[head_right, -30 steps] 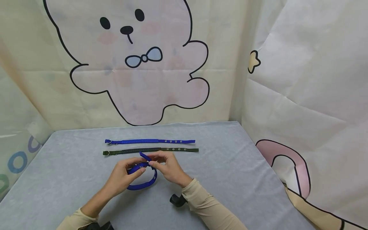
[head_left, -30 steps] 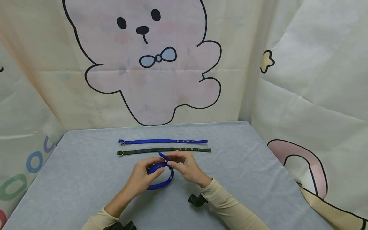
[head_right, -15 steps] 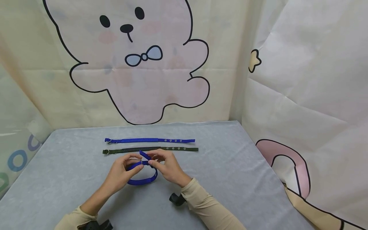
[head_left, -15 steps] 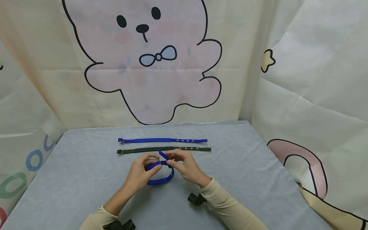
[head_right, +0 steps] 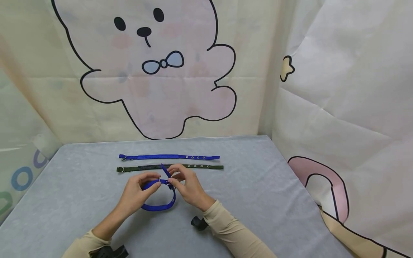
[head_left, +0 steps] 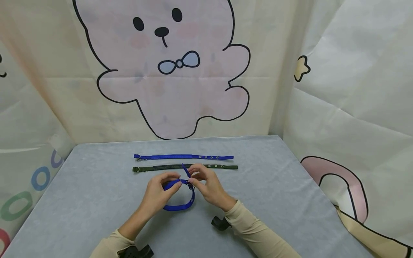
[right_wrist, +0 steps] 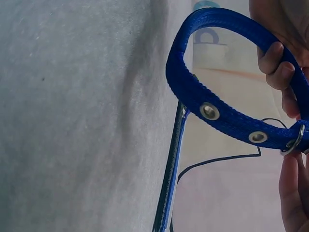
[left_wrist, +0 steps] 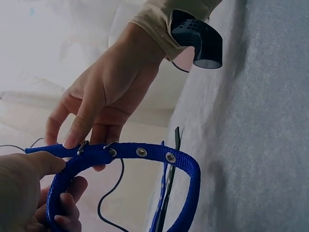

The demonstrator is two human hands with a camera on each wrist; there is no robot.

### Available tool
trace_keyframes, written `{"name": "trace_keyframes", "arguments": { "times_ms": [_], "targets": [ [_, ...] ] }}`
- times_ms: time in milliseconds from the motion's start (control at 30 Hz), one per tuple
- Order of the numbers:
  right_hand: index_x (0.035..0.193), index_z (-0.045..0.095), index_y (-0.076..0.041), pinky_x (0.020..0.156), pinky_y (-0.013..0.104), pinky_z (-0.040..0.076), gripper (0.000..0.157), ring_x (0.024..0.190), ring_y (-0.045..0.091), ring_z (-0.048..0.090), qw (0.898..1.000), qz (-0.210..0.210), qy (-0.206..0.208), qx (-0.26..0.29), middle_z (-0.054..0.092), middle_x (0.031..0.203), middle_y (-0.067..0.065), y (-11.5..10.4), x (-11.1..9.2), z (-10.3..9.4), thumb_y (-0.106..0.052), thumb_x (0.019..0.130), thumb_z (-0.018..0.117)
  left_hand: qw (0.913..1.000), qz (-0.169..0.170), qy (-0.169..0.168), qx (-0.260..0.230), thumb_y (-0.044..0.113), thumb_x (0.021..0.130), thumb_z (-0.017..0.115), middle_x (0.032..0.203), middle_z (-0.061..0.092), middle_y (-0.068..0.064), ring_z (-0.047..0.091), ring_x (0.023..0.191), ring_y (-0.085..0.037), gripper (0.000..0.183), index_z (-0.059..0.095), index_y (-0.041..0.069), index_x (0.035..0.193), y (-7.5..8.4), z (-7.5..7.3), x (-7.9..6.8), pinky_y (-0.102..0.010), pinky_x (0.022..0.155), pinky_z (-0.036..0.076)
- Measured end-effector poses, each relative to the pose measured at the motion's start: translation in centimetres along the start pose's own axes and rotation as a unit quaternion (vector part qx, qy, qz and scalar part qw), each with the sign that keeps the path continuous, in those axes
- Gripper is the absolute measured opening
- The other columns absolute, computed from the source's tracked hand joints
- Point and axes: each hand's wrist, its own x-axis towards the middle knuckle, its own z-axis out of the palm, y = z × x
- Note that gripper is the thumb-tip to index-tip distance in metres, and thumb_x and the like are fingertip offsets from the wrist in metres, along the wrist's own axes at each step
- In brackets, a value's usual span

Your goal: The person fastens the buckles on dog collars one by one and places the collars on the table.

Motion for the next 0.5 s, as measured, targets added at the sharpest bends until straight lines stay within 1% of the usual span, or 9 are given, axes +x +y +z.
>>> {"name": "trace_keyframes", "arguments": {
  "times_ms": [133, 267, 367, 500],
  "targets": [
    [0.13, 0.056, -0.009, 0.082, 0.03, 0.059, 0.029, 0.097, 0.029, 0.073, 1.0, -0.005, -0.01, 0.001, 0.064, 0.116, 0.019, 0.12, -0.13, -0.03, -0.007, 0.102, 0.059, 0.9999, -0.007, 0.001, -0.01, 0.012, 0.089, 0.078, 0.102, 0.077, -0.007, 0.072, 0.094, -0.015, 0.022, 0.074, 0.009, 0.111, -0.05, 0.01, -0.01, -0.019, 0.081, 0.055],
    [0.134, 0.055, -0.008, 0.075, 0.028, 0.057, 0.033, 0.09, 0.024, 0.072, 1.0, -0.011, -0.014, 0.007, 0.062, 0.116, 0.022, 0.17, -0.18, -0.09, -0.005, 0.102, 0.058, 0.9998, 0.0, 0.004, -0.017, 0.013, 0.09, 0.077, 0.103, 0.077, -0.007, 0.072, 0.094, -0.015, 0.022, 0.074, 0.008, 0.111, -0.04, -0.08, 0.07, -0.021, 0.081, 0.055],
    [0.134, 0.058, -0.008, 0.073, 0.027, 0.057, 0.032, 0.088, 0.02, 0.069, 1.0, -0.017, -0.021, 0.003, 0.063, 0.116, 0.019, 0.18, -0.18, -0.14, -0.006, 0.102, 0.058, 0.9998, 0.006, 0.006, -0.019, 0.013, 0.09, 0.077, 0.104, 0.077, -0.008, 0.072, 0.094, -0.015, 0.023, 0.075, 0.008, 0.112, -0.07, -0.19, 0.13, -0.023, 0.082, 0.055],
    [0.129, 0.065, -0.007, 0.075, 0.027, 0.06, 0.027, 0.09, 0.013, 0.067, 0.999, -0.019, -0.025, 0.001, 0.066, 0.115, 0.015, 0.34, -0.21, -0.16, -0.008, 0.102, 0.059, 0.9997, 0.009, 0.005, -0.024, 0.011, 0.089, 0.077, 0.103, 0.078, -0.009, 0.073, 0.094, -0.017, 0.023, 0.075, 0.006, 0.112, -0.11, -0.37, 0.16, -0.026, 0.081, 0.056]
  ]
}}
